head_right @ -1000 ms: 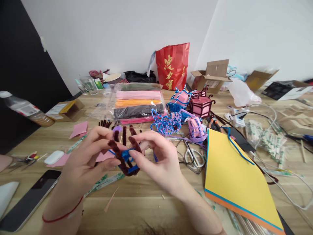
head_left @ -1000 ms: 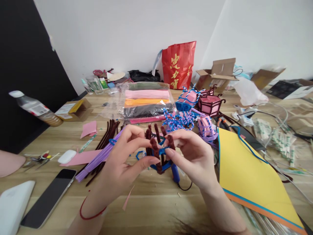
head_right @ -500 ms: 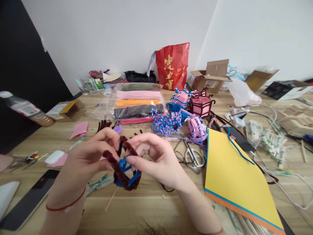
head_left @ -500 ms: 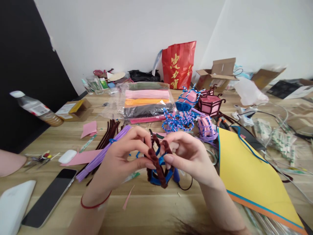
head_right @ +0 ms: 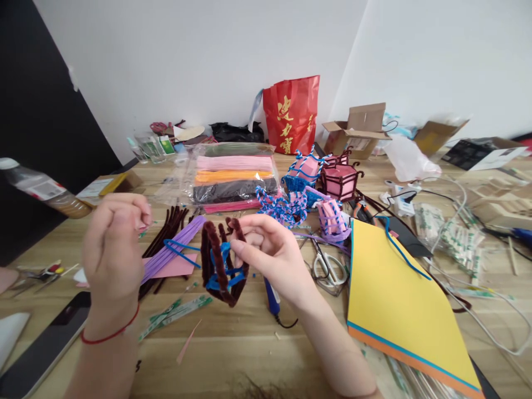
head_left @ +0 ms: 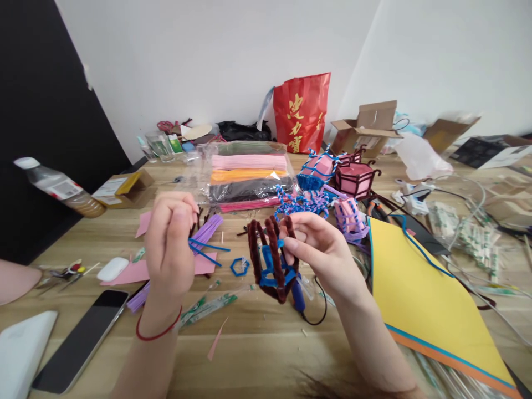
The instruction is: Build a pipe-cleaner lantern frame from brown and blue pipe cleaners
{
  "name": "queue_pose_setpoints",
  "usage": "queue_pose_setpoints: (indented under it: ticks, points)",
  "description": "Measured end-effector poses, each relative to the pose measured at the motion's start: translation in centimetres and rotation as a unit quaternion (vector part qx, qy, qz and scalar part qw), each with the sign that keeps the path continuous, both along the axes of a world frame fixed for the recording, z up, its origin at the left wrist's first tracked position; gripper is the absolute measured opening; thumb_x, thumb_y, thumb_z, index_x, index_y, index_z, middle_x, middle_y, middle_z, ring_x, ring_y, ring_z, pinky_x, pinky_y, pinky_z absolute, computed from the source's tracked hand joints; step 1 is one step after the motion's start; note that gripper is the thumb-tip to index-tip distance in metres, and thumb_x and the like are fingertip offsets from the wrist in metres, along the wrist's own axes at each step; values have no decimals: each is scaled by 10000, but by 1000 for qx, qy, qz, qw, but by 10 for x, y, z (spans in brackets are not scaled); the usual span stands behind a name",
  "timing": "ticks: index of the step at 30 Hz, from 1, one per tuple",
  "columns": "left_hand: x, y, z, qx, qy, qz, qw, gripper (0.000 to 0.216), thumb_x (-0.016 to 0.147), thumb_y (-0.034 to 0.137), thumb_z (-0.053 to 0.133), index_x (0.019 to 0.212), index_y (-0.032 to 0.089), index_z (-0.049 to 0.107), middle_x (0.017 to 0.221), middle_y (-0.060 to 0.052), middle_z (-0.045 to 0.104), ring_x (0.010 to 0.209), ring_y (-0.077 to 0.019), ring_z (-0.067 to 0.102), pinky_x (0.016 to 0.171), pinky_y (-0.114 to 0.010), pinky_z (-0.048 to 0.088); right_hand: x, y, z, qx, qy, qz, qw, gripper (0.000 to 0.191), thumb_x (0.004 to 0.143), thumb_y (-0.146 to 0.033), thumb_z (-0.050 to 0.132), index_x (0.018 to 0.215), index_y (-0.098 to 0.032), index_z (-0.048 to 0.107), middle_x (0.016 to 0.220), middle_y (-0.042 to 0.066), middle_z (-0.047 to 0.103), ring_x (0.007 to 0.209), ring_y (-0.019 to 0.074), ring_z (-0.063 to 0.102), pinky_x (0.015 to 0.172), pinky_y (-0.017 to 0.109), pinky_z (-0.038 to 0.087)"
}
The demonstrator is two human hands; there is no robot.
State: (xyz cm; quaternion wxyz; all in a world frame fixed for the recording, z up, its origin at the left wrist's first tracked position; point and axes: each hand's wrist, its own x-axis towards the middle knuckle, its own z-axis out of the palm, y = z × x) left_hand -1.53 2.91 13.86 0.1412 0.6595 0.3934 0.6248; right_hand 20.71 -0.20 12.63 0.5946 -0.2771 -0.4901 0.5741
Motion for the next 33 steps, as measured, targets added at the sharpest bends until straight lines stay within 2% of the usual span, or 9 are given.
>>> queue_pose_setpoints:
  ticks: [3,7,9,12,15,20,25,29,33]
  points:
    - [-5,0,1,32,97,51,993,396,1054,307,505,668,223,534,931,3,572,893,-169,551,821,-432,438,0,-1,0,0,3,-1,1000,218,822,-229,858,987,-253,719,758,-48,719,579,82,655,569,200,586]
    - [-7,3,1,32,127,38,991,433,1058,312,508,633,235,513,877,-15,601,799,-172,560,749,-406,445,1,-2,1,3,-2,-11,1000,220,817,-252,863,981,-252,716,756,-44,719,572,91,655,559,213,589]
    - [-6,5,1,32,140,25,989,365,1051,317,524,696,239,563,908,-18,620,860,-182,590,801,-406,464,1,-2,1,10,4,-11,1000,209,827,-239,855,984,-255,718,757,-46,719,575,85,656,564,202,585]
    - [-4,6,1,46,155,31,986,216,950,336,707,762,249,645,1012,-16,663,979,-214,626,873,-420,494,0,-3,2,18,12,-11,1000,204,837,-216,845,991,-258,718,772,-44,722,586,79,658,570,189,577]
    - [-4,4,1,43,157,31,986,164,862,336,814,756,274,706,1119,-7,689,959,-227,628,861,-437,510,0,-5,1,21,-2,-18,1000,208,844,-241,839,1008,-256,711,782,-38,715,592,88,654,567,205,577]
    - [-6,2,1,44,173,9,984,73,911,270,762,847,303,753,1225,15,713,986,-222,631,901,-433,509,0,-8,1,31,-16,-27,999,215,855,-264,831,1028,-268,703,788,-33,709,595,97,650,562,217,579]
    - [-3,0,3,34,160,-30,986,119,1036,222,533,952,251,612,1179,-38,653,1167,-224,603,1057,-426,445,-1,-10,2,40,0,-32,999,206,858,-211,822,1024,-279,721,812,-34,715,614,85,645,567,191,576]
    - [1,-4,3,30,141,-36,989,309,1083,238,391,800,226,515,1043,-43,614,999,-199,581,883,-386,455,-1,-11,3,44,-16,-44,998,201,861,-231,819,1026,-279,714,804,-31,713,610,99,644,554,211,581]
    - [0,-6,4,54,170,-16,984,425,1055,215,481,631,213,504,952,-26,664,903,-197,578,819,-403,427,0,-12,4,48,-25,-52,997,199,857,-256,825,1015,-270,704,807,-25,718,606,105,647,550,224,586]
